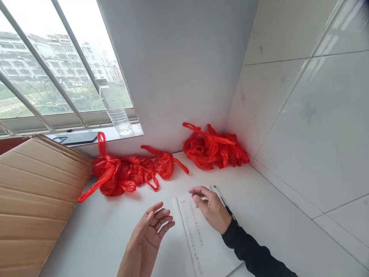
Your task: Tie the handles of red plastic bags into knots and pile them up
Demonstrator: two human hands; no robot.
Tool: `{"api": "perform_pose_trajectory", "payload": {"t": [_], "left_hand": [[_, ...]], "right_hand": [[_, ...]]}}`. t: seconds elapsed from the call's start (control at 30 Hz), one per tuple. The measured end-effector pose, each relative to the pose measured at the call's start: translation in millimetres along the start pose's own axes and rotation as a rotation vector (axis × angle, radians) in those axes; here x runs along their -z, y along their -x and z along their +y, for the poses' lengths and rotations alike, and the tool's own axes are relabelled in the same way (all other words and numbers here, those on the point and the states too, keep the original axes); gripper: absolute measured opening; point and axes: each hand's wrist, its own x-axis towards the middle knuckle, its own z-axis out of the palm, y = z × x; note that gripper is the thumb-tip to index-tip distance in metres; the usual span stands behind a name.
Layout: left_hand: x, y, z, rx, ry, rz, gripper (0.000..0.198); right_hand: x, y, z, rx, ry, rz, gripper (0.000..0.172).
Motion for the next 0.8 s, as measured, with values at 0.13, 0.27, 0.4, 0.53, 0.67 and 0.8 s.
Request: {"api": "perform_pose_trajectory", "payload": {"t": [0.13,0.27,0.4,0.53,0.67,0.8], "left_hand": [[22.7,7,-10,0.029,0.318,-0.006,0.040],[35.0,8,-16,0.012,0.428,-0.061,0.042],[43.0,5,-20,0.014,0.461,-0.118,0.038],[42.1,6,-24,0.054,0.450,-0.169,0.038],[30.7,12,-29,0.209,0.384,-0.217,0.044],[21.4,15,-36,0.165,0.346,-0.243,0.044]], "right_hand": [[9,-60,9,0.189,0.448,0.224,0.033],[11,-99,20,0.223,0.527,0.247,0.034],[15,-110,9,0.273,0.495,0.303,0.032],[19,-94,-28,0.336,0.381,0.331,0.036],[8,-44,-57,0.354,0.190,0.218,0.042],[-14,12,-56,0.159,-0.300,-0.020,0.043]]}}
